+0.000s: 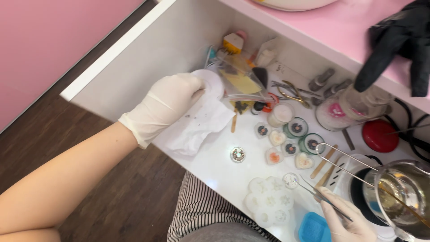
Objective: The person selects small containers of glitter and sequins from a green basket, then uses tweezers to place individual pieces into a flower-shaped silicone mold. The person handles multiple small containers and carefully arranges the decorative elements within the mold cavities.
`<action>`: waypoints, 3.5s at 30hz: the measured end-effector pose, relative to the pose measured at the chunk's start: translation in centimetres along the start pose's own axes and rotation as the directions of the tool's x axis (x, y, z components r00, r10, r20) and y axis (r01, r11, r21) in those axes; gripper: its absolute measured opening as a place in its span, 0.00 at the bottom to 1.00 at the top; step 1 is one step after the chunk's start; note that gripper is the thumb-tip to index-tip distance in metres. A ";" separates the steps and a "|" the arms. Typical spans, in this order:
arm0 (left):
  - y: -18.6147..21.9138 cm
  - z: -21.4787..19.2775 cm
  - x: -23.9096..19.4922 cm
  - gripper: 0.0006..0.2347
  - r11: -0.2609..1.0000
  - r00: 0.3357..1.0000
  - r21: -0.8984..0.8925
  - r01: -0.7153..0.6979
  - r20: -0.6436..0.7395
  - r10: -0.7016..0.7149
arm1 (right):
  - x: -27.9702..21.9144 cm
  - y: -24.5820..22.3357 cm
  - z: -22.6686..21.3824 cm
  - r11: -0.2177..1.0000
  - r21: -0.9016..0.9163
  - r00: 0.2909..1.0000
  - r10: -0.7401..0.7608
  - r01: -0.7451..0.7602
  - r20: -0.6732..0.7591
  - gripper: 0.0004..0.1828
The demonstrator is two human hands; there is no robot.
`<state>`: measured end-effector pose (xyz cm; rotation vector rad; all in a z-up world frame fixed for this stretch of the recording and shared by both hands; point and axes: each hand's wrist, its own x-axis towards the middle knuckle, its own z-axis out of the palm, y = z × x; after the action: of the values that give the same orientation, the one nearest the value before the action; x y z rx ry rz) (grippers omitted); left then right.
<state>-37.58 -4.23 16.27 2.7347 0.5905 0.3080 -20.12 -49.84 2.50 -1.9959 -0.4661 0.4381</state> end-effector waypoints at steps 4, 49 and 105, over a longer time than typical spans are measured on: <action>3.6 3.1 6.2 0.11 0.938 0.947 -0.151 -0.313 -0.125 0.296 | -0.5 -0.6 0.4 0.984 0.002 0.980 -0.177 0.178 -0.086 0.17; 0.8 28.4 31.8 0.05 0.970 0.951 -0.124 -0.209 0.207 0.231 | -1.4 8.2 -2.3 0.991 -0.134 0.996 -0.014 0.002 -0.089 0.19; 2.4 -2.6 1.1 0.12 0.977 0.964 0.024 0.211 0.159 -0.212 | -2.1 -1.1 0.9 0.992 -0.043 0.984 -0.119 0.115 -0.130 0.15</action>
<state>-36.43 -5.09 19.72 2.6395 0.8306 0.0333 -22.46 -49.78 3.29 -2.0053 -0.5077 0.2241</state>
